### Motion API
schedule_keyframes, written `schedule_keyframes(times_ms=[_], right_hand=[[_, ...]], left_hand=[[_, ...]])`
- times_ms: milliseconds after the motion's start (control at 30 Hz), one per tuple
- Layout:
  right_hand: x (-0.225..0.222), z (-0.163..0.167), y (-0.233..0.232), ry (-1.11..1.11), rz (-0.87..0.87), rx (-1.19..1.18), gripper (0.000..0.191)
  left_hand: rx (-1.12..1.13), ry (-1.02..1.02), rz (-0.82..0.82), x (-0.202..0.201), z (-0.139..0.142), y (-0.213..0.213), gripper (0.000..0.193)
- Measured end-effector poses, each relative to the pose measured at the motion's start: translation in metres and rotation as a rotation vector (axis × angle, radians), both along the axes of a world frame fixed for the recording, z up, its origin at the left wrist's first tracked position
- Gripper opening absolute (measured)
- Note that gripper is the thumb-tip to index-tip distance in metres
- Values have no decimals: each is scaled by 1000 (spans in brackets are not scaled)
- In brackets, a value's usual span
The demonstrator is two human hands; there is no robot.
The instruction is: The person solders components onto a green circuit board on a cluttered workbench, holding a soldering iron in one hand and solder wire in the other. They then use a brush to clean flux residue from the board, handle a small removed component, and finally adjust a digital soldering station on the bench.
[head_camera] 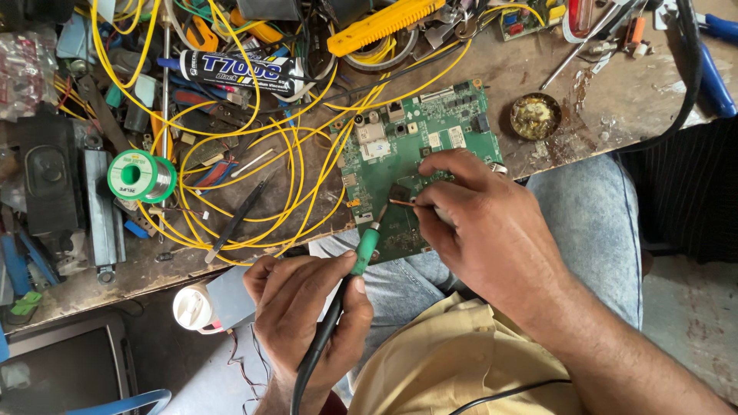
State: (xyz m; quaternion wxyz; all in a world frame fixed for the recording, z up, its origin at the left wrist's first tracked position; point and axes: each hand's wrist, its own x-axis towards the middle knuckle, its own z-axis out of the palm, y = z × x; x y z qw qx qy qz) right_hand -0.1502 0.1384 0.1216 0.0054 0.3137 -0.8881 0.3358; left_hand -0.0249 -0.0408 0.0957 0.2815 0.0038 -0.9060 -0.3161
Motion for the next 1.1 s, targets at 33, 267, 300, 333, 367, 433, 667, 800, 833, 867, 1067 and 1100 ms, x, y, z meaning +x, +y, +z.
schedule_keyframes(times_ms=[33,267,300,333,367,433,667,800,833,867,1067,1100], right_hand=[[0,0,0,6,2,-5,9],[-1,-1,-1,14,-6,6,9],[-2,-1,-1,15,-6,1,9],[-2,-1,-2,17,-5,-5,10],[-3,-1,-2,18,-5,-10,10],[-4,0,-3,11,-11,-16,10],[-8,1,-3,-3,33,-110,11],[-6,0,-4,7,32,-136,12],[-4,0,-4,2,27,-153,13],[-3,0,-4,-5,21,-170,14],[-1,4,-3,-124,-5,-115,15],[-1,4,-4,-132,-7,-128,16]], left_hand=[[-1,-1,2,0,0,0,28],[-5,-4,6,0,-1,1,28],[-4,-1,4,0,-1,1,28],[-3,1,2,0,-1,1,28],[-3,4,0,0,-1,1,28],[-10,9,2,0,-1,1,27],[55,92,66,3,6,1,26],[50,67,58,4,5,1,26],[50,65,42,4,4,1,27],[50,61,27,3,3,1,28],[-50,20,-84,-14,-2,10,38],[-69,21,-70,-18,-1,13,37]])
